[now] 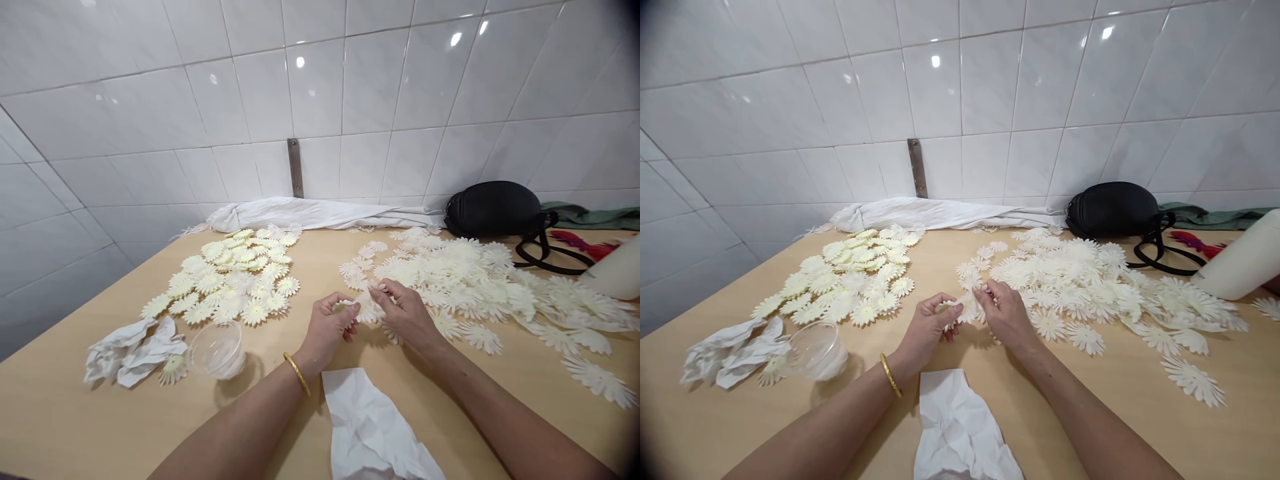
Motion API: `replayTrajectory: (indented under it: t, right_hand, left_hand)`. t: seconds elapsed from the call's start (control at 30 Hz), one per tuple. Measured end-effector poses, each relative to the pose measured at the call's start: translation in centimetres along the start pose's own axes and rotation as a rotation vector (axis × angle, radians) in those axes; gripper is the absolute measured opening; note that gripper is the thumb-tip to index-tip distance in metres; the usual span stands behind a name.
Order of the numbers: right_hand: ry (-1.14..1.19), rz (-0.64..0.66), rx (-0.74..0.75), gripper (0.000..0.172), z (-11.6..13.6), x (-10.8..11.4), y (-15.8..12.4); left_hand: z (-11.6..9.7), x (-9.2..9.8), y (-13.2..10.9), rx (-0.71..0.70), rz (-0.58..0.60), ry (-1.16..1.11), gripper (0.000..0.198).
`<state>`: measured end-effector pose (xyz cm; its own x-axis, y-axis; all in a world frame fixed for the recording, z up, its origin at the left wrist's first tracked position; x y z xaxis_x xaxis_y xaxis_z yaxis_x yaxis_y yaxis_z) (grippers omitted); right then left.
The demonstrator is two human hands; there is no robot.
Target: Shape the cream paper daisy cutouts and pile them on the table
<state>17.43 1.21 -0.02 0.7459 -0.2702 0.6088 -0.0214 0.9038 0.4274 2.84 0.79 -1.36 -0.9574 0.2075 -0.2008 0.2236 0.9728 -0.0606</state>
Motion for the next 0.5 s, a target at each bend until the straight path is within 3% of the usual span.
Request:
replayTrajectory:
  t: [0.2,0.33,0.37,0.43,0.5]
  right_hand:
    - [0.074,-0.081,-0.059,0.033,-0.7,0.6,0.4]
    - [-0.159,-0.163,-0.142,0.018,-2.4,1.5,0.8]
    - [-0.242,-0.193,-0.128,0.013,-2.6,1.6,0.8]
    - [-0.316,-0.253,-0.047,0.019,-2.5,1.6,0.7]
    - [-0.222,-0.237,0.062,0.022,-1.7,1.3,0.4]
  left_hand:
    - [0.1,0.1,0.1,-0.016,-0.031,-0.011,0.032]
    - [0.1,0.3,0.3,-0.003,-0.069,0.003,0.029]
    - [0.1,0.4,0.4,-0.002,-0.078,0.007,0.029]
    - [0.2,0.4,0.5,-0.003,-0.090,0.014,0.028]
    - [0.3,0.4,0.4,-0.008,-0.094,0.016,0.027]
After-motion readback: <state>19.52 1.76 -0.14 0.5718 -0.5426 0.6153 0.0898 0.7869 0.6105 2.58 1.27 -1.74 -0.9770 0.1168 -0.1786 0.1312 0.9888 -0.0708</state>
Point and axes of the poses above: each hand's wrist, its own y-axis towards the middle knuckle, its own x-axis out of the back of the hand, z = x × y, the point moved 1 cm from there along y, towards the middle knuckle, and after that the axes turned 1 degree about y, right-handed, at the moved point
